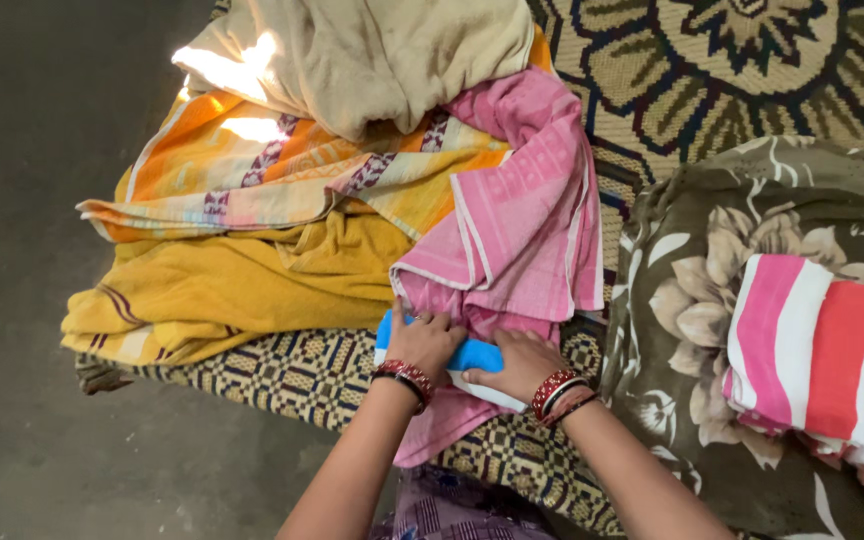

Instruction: The person folds several towels one by one on a bed. They smooth and fold a pink and white wavy towel, then a blue and white striped towel, and finally a pink patterned towel, stacking each folded towel on the bed.

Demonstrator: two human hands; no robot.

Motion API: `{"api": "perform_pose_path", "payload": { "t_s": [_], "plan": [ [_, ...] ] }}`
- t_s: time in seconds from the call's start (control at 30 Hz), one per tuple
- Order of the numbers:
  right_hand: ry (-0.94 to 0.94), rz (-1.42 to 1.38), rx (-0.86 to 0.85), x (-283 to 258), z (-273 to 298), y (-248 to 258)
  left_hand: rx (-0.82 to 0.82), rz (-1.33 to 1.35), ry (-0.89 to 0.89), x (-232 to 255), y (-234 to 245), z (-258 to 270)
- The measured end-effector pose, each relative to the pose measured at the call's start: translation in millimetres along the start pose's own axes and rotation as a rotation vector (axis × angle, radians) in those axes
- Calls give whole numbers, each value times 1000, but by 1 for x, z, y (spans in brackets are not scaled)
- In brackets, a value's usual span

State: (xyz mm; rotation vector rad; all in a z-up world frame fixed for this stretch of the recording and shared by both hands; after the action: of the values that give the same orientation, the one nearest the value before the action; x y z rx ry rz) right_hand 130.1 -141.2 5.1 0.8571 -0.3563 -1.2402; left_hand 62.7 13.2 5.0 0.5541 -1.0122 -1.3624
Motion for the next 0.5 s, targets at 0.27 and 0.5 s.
{"api": "perform_pose_path", "payload": {
  "t_s": [0.27,0.5],
  "plan": [
    [60,-249,-28,21,-2,-24,952,183,417,32,-23,61],
    [64,-1037,-190,51,13,-66,893,1653,392,75,-75,31]
  ]
}}
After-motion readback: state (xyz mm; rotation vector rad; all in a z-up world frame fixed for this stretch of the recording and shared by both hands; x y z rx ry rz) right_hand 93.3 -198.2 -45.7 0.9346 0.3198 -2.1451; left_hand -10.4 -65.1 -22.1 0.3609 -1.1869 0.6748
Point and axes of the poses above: each hand's wrist, its own z-axis away from the middle knuckle, its own y-axis out of the back of the hand, x = y × z, the point moved 3 cm from there along -z, towards the middle knuckle, and after that the axes turned 11 degrees about -y, right-handed, at the moved point
